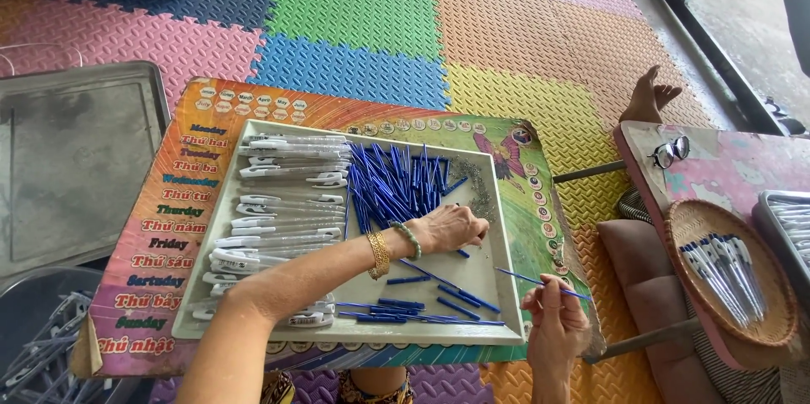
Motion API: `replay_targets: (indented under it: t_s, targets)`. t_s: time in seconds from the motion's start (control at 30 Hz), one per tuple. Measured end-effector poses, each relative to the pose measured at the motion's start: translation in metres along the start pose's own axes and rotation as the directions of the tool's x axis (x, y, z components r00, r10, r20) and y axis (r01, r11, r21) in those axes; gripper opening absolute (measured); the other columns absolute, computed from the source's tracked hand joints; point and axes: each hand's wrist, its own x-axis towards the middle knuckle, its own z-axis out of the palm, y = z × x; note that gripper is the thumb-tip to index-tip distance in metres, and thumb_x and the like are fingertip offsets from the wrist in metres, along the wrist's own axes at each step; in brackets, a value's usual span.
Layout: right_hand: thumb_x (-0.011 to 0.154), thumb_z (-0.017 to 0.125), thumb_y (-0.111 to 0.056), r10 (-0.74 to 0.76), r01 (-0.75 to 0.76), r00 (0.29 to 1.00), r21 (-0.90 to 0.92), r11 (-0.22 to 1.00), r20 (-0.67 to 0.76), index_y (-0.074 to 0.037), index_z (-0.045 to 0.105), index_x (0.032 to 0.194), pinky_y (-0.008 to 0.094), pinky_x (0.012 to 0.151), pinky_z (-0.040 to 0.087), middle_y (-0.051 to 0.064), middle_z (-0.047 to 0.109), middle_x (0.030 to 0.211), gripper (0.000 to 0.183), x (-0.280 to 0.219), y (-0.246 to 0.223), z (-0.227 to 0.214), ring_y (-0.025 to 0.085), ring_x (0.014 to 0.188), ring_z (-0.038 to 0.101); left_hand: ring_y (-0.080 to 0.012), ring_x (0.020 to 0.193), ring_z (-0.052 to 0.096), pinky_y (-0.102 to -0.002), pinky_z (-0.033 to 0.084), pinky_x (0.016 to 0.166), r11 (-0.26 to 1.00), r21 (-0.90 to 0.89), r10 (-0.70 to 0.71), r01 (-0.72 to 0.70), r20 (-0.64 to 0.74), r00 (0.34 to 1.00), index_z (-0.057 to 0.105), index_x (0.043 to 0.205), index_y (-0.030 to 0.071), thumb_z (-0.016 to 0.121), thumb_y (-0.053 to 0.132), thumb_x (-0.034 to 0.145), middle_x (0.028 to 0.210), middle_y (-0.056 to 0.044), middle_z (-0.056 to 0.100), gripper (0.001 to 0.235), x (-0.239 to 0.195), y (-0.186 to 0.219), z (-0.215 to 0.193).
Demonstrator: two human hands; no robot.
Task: The person assembles blue pens by inserting blue ink cartridges into white pen bodies. They pick up a pen body and a cartridge, insert the cartridge, and place the assembled pen into a tray. The person also moves a metal tray to the side to clear space.
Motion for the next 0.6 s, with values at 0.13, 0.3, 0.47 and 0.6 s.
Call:
replay_targets:
  t_s: [0.13, 0.3, 0.47, 0.6]
  targets:
    - [0.114, 0.065, -0.022, 0.135, -0.103, 0.990, -0.446, 0.889, 0.041, 0.000, 0.076, 0.106, 0.034, 0.062, 0.060, 0.013, 0.073, 0.087, 0.026, 0.006, -0.015, 0.020, 0.022, 0.070, 0.068, -0.0231, 0.082, 0.080, -0.028, 0.069, 0.077, 0.933, -0.360, 0.006, -0.028, -0.061, 0.998, 0.074, 0.114, 0.003, 0.086, 0.017, 0.095, 0.097, -0.014, 0.082, 0.027, -0.012, 0.001, -0.018]
    - [0.107, 0.066, -0.018, 0.233, -0.083, 0.958, -0.615, 0.784, 0.168, 0.000, 0.063, 0.154, 0.029, 0.045, 0.059, 0.016, 0.081, 0.084, 0.051, 0.022, -0.026, 0.063, 0.017, 0.055, 0.067, -0.0177, 0.088, 0.085, -0.023, 0.071, 0.082, 0.830, -0.554, 0.010, -0.073, -0.116, 0.993, 0.082, 0.122, 0.007, 0.084, 0.013, 0.097, 0.106, -0.011, 0.088, 0.026, -0.029, 0.016, -0.045]
    - [0.106, 0.074, -0.022, 0.417, -0.146, 0.847, -0.609, 0.780, 0.330, 0.002, 0.080, 0.090, 0.029, 0.046, 0.040, 0.008, 0.065, 0.066, 0.030, 0.029, -0.024, 0.079, 0.014, 0.050, 0.051, -0.0152, 0.091, 0.081, -0.023, 0.068, 0.082, 0.842, -0.540, -0.042, -0.017, -0.098, 0.994, 0.084, 0.122, 0.014, 0.080, 0.022, 0.101, 0.106, -0.005, 0.087, 0.023, -0.029, 0.004, -0.032]
    - [0.105, 0.074, -0.033, 0.478, -0.140, 0.813, -0.686, 0.714, 0.331, -0.003, 0.079, 0.089, 0.027, 0.042, 0.034, 0.005, 0.066, 0.065, 0.034, 0.037, -0.006, 0.063, 0.011, 0.048, 0.046, -0.0164, 0.095, 0.083, -0.024, 0.068, 0.087, 0.846, -0.531, 0.019, -0.058, -0.079, 0.997, 0.084, 0.118, 0.014, 0.084, 0.019, 0.096, 0.107, -0.005, 0.087, 0.022, -0.045, 0.016, -0.048]
